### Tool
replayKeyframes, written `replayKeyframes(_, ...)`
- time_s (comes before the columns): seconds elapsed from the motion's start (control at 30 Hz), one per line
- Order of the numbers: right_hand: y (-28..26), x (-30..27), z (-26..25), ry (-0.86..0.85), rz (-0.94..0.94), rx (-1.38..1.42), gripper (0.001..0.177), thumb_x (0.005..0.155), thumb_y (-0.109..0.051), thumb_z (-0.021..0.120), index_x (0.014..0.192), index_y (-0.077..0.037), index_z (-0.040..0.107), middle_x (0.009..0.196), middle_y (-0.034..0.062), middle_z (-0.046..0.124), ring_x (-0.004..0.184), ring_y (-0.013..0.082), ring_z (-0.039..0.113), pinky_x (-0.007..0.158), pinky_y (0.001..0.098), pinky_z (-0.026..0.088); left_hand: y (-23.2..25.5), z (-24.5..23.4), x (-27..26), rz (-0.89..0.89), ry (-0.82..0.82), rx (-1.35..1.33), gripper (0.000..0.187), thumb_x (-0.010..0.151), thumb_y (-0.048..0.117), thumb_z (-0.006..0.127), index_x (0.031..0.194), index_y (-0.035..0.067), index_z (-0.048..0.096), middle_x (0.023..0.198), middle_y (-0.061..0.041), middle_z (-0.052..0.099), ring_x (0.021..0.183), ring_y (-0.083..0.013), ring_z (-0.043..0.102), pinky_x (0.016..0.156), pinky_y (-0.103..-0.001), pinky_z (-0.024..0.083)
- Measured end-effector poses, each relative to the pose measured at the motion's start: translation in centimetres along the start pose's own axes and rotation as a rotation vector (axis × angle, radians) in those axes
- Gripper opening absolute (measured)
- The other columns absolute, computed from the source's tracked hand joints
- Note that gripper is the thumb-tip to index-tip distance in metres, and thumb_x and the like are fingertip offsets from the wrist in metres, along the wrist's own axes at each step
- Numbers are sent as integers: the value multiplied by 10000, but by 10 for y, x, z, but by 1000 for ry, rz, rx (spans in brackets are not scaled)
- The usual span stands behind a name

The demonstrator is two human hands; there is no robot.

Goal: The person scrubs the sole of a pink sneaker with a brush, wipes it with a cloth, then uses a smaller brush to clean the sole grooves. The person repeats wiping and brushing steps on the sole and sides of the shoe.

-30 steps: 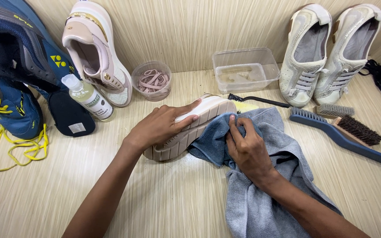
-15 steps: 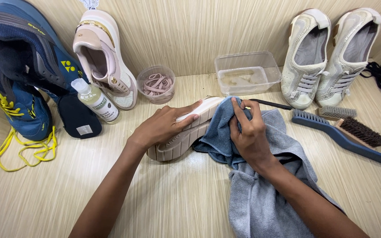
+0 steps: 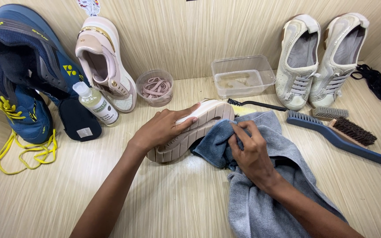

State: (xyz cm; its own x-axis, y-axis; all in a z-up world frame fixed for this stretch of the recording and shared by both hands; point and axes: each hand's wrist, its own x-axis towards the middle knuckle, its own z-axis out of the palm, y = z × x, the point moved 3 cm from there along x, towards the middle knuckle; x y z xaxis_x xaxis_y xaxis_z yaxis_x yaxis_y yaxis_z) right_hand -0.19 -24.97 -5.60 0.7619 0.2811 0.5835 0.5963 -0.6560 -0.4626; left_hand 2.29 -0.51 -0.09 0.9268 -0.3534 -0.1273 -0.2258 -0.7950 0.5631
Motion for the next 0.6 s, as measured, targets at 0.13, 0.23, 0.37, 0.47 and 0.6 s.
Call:
replayKeyframes(0.13, 11, 26, 2, 206, -64, -5, 383, 952, 74, 599, 1322, 60, 695, 1063, 107, 553, 992, 437, 719, 712, 500, 648, -7, 2, 6, 8, 8, -5, 578, 1007, 540, 410, 1536, 335, 524, 1332, -199, 702, 1108, -522, 694, 967, -609, 494)
replayKeyframes(0.23, -3, 26, 19, 109, -83, -90, 425, 968, 52, 588, 1389, 102, 612, 1083, 143, 501, 932, 465, 728, 665, 510, 658, -9, 1, 8, 9, 2, -13, 569, 1010, 524, 410, 1533, 334, 527, 1340, -195, 700, 1116, -525, 689, 971, -604, 494)
replayKeyframes(0.37, -6, 2, 27, -8, -107, -177, 421, 965, 30, 593, 1381, 90, 620, 1076, 126, 493, 913, 422, 750, 689, 486, 672, -7, 4, 7, 7, -8, -31, 570, 1009, 529, 407, 1530, 335, 531, 1347, -186, 697, 1125, -523, 686, 976, -602, 486)
replayKeyframes(0.47, -14, -9, 32, -83, -158, -215, 427, 948, 5, 621, 1370, 67, 633, 1073, 113, 506, 894, 382, 769, 678, 446, 686, -6, 1, 8, 8, -5, -30, 563, 1011, 523, 412, 1527, 335, 536, 1349, -180, 697, 1127, -522, 684, 976, -605, 483)
replayKeyframes(0.6, -51, -9, 24, -66, -72, -107, 390, 944, 67, 602, 1319, 174, 615, 1001, 279, 555, 823, 535, 689, 693, 580, 642, -8, -4, 8, 6, -11, -42, 574, 1003, 539, 399, 1526, 344, 532, 1363, -169, 694, 1136, -536, 671, 986, -612, 486)
